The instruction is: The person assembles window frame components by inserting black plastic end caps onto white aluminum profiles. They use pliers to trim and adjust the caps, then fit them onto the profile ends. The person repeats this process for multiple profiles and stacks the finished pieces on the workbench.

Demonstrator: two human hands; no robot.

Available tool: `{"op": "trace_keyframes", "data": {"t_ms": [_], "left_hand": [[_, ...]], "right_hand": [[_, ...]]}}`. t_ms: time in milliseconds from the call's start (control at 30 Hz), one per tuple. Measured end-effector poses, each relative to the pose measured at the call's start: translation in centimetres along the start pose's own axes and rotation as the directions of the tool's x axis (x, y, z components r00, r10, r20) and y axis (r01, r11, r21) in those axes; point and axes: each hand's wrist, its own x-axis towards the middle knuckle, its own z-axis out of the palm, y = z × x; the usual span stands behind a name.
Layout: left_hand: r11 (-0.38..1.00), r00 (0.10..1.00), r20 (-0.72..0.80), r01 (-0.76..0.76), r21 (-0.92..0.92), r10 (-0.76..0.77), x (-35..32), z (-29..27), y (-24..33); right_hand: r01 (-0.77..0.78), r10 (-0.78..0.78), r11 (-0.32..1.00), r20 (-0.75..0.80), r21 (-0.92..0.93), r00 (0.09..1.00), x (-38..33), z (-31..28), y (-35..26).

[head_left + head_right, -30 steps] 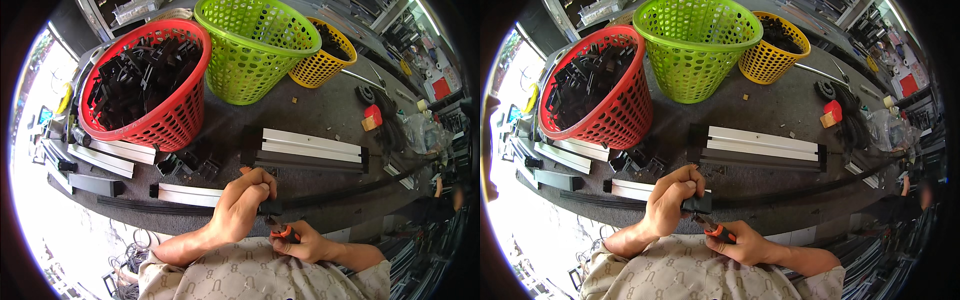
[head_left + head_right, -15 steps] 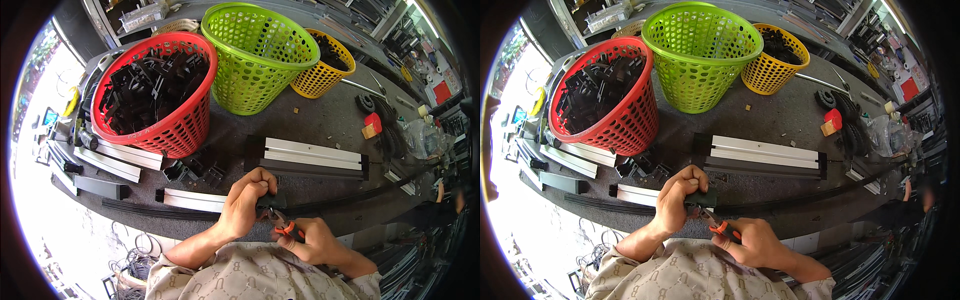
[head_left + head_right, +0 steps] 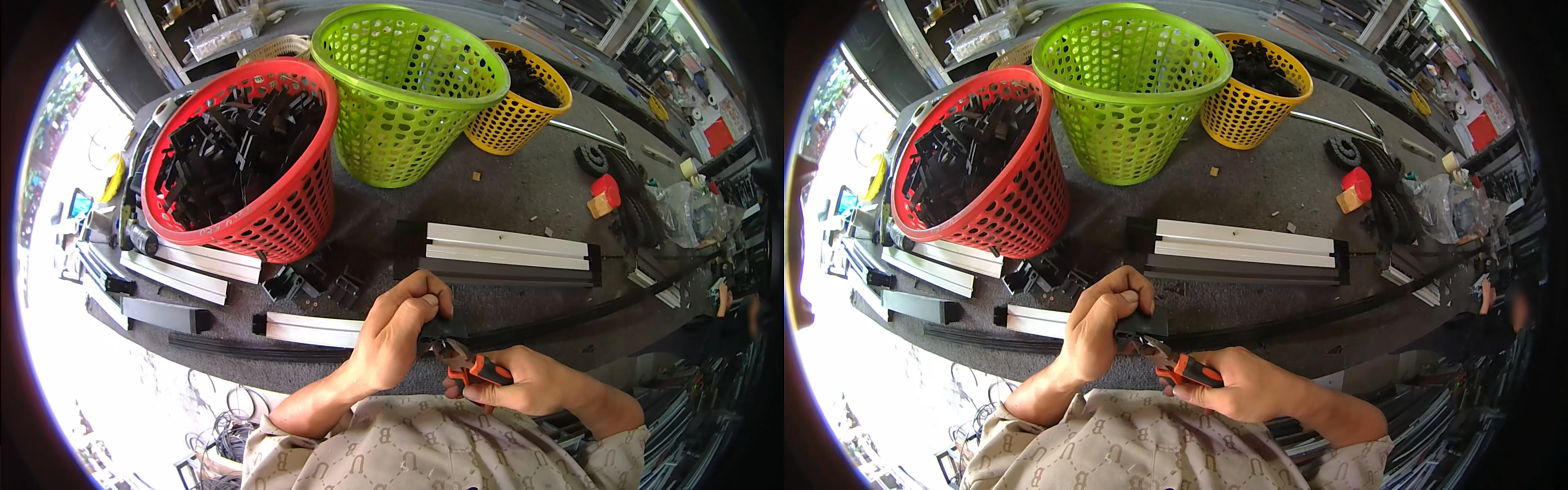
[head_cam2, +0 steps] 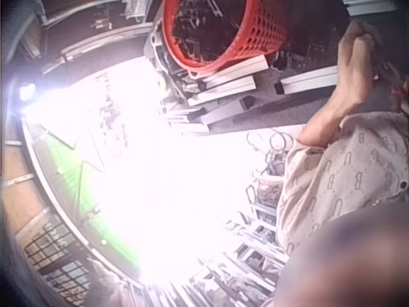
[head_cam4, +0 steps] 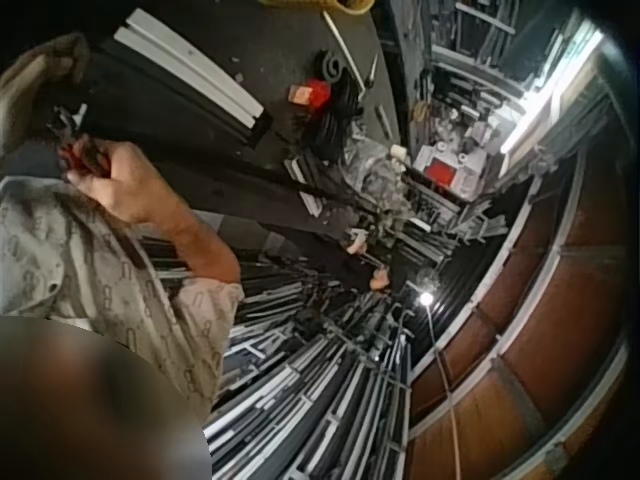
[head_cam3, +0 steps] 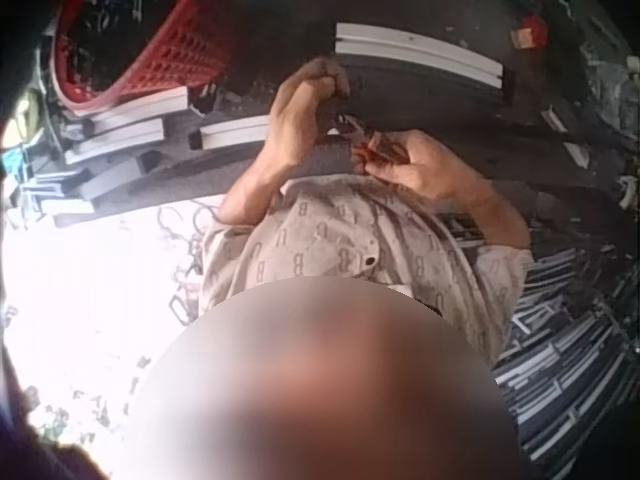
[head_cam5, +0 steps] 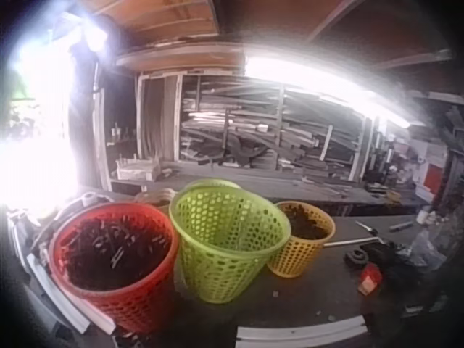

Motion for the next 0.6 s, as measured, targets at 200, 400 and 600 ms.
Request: {"op": "trace_keyframes", "data": {"t_ms": [200, 400, 600], "left_hand": [[0.989, 0.999, 0.044, -0.033, 0.143, 0.026, -0.3, -0.7, 0.8], [0.979, 0.998, 0.052, -0.03, 0.202, 0.02, -0.5, -0.9, 1.2], [0.984, 0.999, 0.014, -0.049, 0.169, 0.047, -0.4, -0.7, 1.0]], "right_hand": [[-0.081, 0.089, 0.99, 0.059, -0.119, 0.994, 0.3, -0.6, -0.9], [-0.046, 0.043, 0.999, 0.127, 0.02, 0.991, 0.6, -0.2, -0.2], [-0.026, 0.027, 1.0, 0.078, -0.017, 0.997, 1.6, 0.7, 1.1]]}}
